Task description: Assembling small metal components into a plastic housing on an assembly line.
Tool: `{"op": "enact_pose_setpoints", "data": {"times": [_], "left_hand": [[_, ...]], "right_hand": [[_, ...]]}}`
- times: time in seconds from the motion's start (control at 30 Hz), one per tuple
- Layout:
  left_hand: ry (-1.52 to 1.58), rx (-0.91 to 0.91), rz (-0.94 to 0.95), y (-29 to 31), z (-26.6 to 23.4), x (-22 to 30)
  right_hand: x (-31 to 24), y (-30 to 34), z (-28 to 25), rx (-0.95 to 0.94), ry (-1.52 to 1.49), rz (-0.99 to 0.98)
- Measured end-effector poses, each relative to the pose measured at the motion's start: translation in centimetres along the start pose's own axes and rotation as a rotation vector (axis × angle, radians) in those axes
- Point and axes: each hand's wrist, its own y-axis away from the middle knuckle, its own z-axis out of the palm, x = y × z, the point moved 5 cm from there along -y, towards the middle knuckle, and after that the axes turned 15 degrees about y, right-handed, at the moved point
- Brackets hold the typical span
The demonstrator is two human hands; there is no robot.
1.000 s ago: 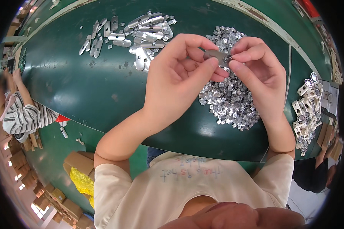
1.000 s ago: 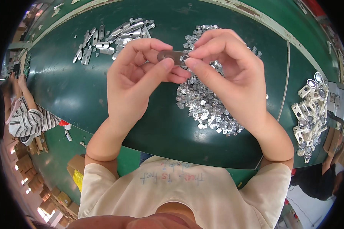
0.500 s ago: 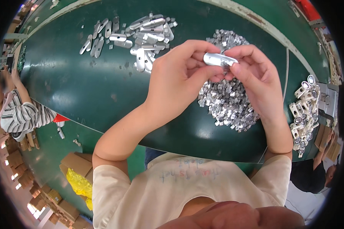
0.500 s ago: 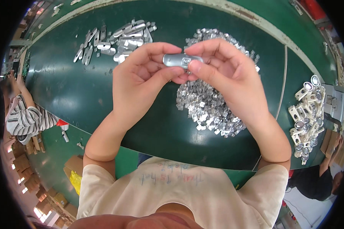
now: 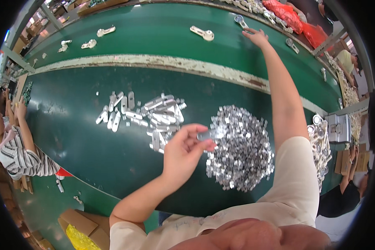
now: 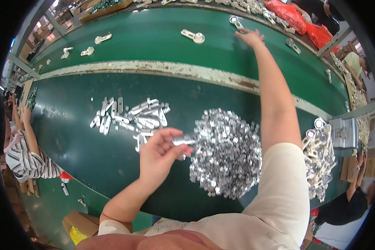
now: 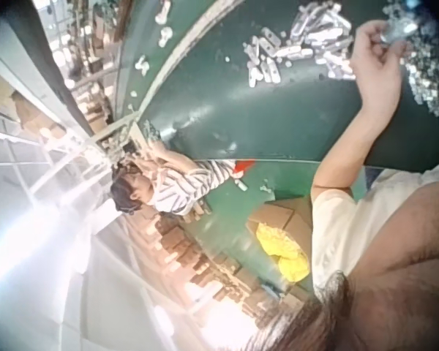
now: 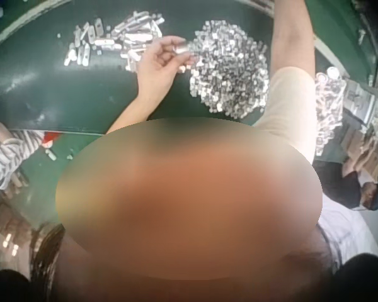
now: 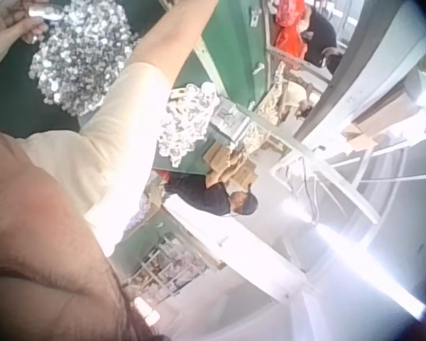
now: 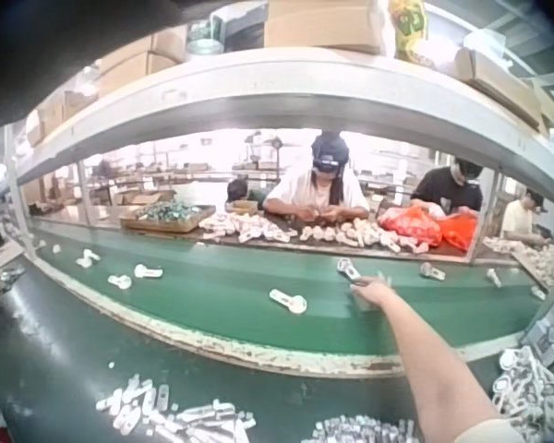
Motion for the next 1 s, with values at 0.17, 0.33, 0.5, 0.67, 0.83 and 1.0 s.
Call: {"op": "enact_pose_setpoints", "data": {"times": [0.17, 0.33, 0.5, 0.67, 0.83, 1.0], "left_hand": [[-0.01, -0.024, 0.021, -0.5, -0.4, 0.3], [0.004, 0.018, 0.046, -0.7, -0.8, 0.7], [0.032, -0.021, 0.052, -0.4, -0.7, 0.6], [-0.033, -0.057, 0.058, -0.1, 0.1, 0.9], [-0.05, -0.052, 0.084, -0.2, 0.5, 0.9], [-0.029, -0.078, 0.133, 0.4, 0.5, 1.1]], "right_hand": [[2.6, -5.6, 2.0, -0.027, -0.211, 0.159], [-7.9, 3.2, -3.8, 0.595, 0.3, -0.268], [-9.4, 6.9, -4.5, -0.134, 0.025, -0.361], [-3.4, 7.5, -2.1, -0.137, -0.159, -0.586], [-4.9, 15.5, -4.9, 0.359, -0.155, -0.529], [-8.6, 31.3, -12.9, -0.078, -0.813, -0.418]]}}
